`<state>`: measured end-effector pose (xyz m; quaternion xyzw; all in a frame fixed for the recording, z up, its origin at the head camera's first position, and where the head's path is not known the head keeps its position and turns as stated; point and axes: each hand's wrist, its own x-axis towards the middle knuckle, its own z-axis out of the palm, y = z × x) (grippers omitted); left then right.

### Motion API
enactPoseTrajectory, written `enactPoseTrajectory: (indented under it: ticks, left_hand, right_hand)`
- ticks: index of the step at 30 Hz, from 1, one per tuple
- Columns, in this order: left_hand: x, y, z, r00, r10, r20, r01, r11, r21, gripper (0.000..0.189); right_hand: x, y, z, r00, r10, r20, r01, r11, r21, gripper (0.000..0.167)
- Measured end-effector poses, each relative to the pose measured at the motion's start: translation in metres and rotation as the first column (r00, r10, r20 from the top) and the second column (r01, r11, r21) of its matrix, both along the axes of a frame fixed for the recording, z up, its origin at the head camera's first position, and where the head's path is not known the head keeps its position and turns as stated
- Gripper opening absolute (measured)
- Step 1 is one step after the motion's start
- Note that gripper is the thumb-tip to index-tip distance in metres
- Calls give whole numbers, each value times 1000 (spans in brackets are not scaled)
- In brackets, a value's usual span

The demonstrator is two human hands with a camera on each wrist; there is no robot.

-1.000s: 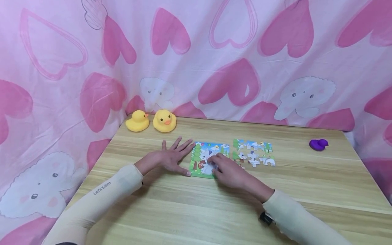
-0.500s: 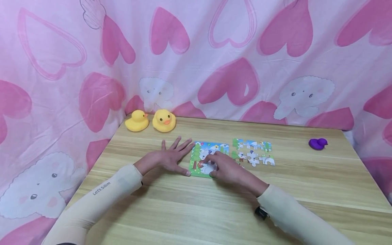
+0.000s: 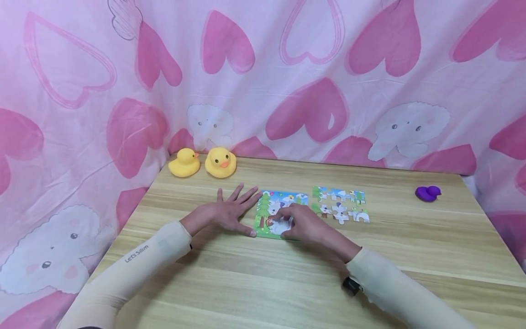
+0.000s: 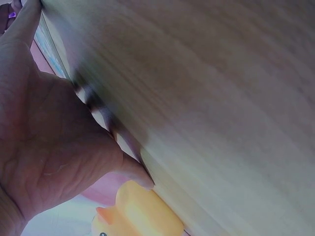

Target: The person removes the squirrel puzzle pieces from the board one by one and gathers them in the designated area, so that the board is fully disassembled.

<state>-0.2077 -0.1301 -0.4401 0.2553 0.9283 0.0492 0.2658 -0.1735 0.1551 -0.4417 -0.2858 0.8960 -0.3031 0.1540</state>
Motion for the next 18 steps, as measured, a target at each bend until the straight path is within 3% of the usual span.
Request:
enactPoseTrajectory:
  ticks: [13,18]
  left_hand:
    - [-2,-1,-1,1000,4,2,-4,1000,10,122]
    - [-1,1,-1,1000,3,0,-3,1000,2,122]
  right_hand:
    - [-2,-5,2,999,-26,28,26,1000,-2,44]
    - [1,-3,-1,999,-42,0,42,999,11,44]
